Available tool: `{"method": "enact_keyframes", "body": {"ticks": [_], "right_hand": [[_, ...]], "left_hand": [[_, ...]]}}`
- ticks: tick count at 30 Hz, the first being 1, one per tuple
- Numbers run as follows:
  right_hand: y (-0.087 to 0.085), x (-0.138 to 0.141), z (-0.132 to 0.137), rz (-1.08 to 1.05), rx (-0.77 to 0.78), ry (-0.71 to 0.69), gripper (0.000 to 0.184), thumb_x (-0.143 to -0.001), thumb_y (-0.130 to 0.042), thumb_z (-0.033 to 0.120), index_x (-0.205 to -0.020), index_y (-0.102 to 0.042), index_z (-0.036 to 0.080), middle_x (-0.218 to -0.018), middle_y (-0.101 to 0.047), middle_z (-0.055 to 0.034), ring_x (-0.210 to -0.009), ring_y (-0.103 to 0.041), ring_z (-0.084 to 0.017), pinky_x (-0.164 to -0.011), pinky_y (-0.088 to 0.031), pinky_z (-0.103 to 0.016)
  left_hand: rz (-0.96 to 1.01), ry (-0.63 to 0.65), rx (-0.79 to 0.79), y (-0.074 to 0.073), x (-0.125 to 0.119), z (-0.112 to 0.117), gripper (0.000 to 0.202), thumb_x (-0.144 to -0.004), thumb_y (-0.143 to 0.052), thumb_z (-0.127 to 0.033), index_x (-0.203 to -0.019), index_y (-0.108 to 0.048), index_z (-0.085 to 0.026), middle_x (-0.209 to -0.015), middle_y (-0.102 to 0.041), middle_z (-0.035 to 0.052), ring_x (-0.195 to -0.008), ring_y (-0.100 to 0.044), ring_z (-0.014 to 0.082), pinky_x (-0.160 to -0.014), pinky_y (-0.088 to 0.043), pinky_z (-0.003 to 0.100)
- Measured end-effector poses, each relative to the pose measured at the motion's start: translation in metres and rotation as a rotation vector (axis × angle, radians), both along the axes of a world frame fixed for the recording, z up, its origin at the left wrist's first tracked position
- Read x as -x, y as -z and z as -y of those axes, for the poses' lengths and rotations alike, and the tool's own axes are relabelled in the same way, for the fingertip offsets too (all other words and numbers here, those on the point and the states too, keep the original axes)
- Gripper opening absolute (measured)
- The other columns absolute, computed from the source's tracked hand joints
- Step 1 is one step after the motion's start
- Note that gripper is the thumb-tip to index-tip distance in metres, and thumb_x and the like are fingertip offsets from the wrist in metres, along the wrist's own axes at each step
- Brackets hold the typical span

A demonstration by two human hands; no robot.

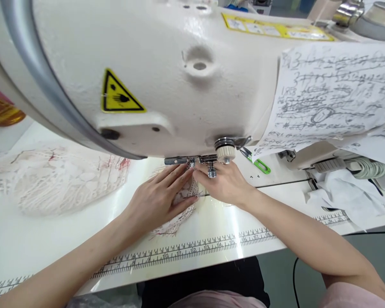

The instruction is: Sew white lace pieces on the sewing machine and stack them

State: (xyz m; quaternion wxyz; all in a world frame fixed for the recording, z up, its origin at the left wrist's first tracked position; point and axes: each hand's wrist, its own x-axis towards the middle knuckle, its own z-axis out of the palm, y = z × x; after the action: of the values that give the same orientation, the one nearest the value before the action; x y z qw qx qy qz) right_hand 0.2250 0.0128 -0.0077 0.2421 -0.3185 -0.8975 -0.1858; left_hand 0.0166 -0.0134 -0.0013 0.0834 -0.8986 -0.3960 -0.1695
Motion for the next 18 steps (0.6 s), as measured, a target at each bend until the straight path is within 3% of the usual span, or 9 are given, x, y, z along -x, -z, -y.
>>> {"method": "enact_keyframes", "body": {"ticks": [3,6,8,11,15,18], "right_hand": [[-0.003,-0.001,0.000,0.023,-0.003,-0.174,0.027,-0.084,-0.045,0.001,-0.088,-0.064,0.020,-0.092,-0.071,0.0047,-0.078,-0.059,-0.010,-0.066,-0.038,-0.028],[-0.001,-0.002,-0.001,0.008,0.037,-0.335,0.027,-0.082,-0.044,-0.001,-0.080,-0.061,0.020,-0.081,-0.068,0.0057,-0.080,-0.057,-0.010,-0.069,-0.040,-0.026],[0.002,-0.001,-0.002,-0.026,0.093,-0.364,0.028,-0.078,-0.044,-0.004,-0.078,-0.060,0.019,-0.079,-0.067,0.0053,-0.079,-0.056,-0.011,-0.069,-0.041,-0.026],[0.002,-0.002,-0.003,-0.050,0.156,-0.383,0.027,-0.074,-0.044,-0.003,-0.078,-0.060,0.019,-0.080,-0.068,0.0042,-0.079,-0.056,-0.012,-0.068,-0.041,-0.027],[-0.002,-0.004,-0.003,-0.068,0.225,-0.408,0.021,-0.074,-0.046,0.006,-0.082,-0.062,0.017,-0.084,-0.068,0.0012,-0.080,-0.057,-0.015,-0.067,-0.043,-0.029],[-0.004,-0.006,-0.003,-0.079,0.281,-0.429,0.020,-0.071,-0.048,0.010,-0.083,-0.063,0.015,-0.087,-0.068,-0.0010,-0.081,-0.057,-0.017,-0.072,-0.045,-0.032]], "left_hand": [[0.039,0.106,-0.069,-0.017,0.007,0.009,0.042,-0.091,-0.056,-0.043,-0.113,-0.063,-0.009,-0.116,-0.068,0.0138,-0.106,-0.063,0.0270,-0.083,-0.055,0.038],[-0.029,0.406,-0.159,-0.032,0.018,0.027,0.019,-0.088,-0.063,-0.034,-0.094,-0.067,-0.016,-0.097,-0.072,0.0033,-0.084,-0.064,0.0181,-0.065,-0.051,0.031],[-0.169,0.522,-0.198,-0.035,0.026,0.042,0.012,-0.088,-0.063,-0.028,-0.092,-0.068,-0.018,-0.097,-0.070,0.0021,-0.085,-0.062,0.0173,-0.060,-0.048,0.030],[-0.308,0.480,-0.203,-0.030,0.032,0.059,0.017,-0.092,-0.053,-0.020,-0.097,-0.069,-0.015,-0.103,-0.069,0.0059,-0.092,-0.061,0.0197,-0.059,-0.046,0.031],[-0.248,0.333,-0.204,-0.020,0.031,0.066,0.027,-0.091,-0.042,-0.006,-0.093,-0.068,-0.011,-0.105,-0.068,0.0106,-0.094,-0.062,0.0216,-0.064,-0.048,0.032],[-0.182,0.250,-0.200,-0.017,0.031,0.063,0.019,-0.089,-0.049,-0.006,-0.099,-0.065,-0.008,-0.104,-0.068,0.0121,-0.092,-0.062,0.0222,-0.067,-0.051,0.032]]}}
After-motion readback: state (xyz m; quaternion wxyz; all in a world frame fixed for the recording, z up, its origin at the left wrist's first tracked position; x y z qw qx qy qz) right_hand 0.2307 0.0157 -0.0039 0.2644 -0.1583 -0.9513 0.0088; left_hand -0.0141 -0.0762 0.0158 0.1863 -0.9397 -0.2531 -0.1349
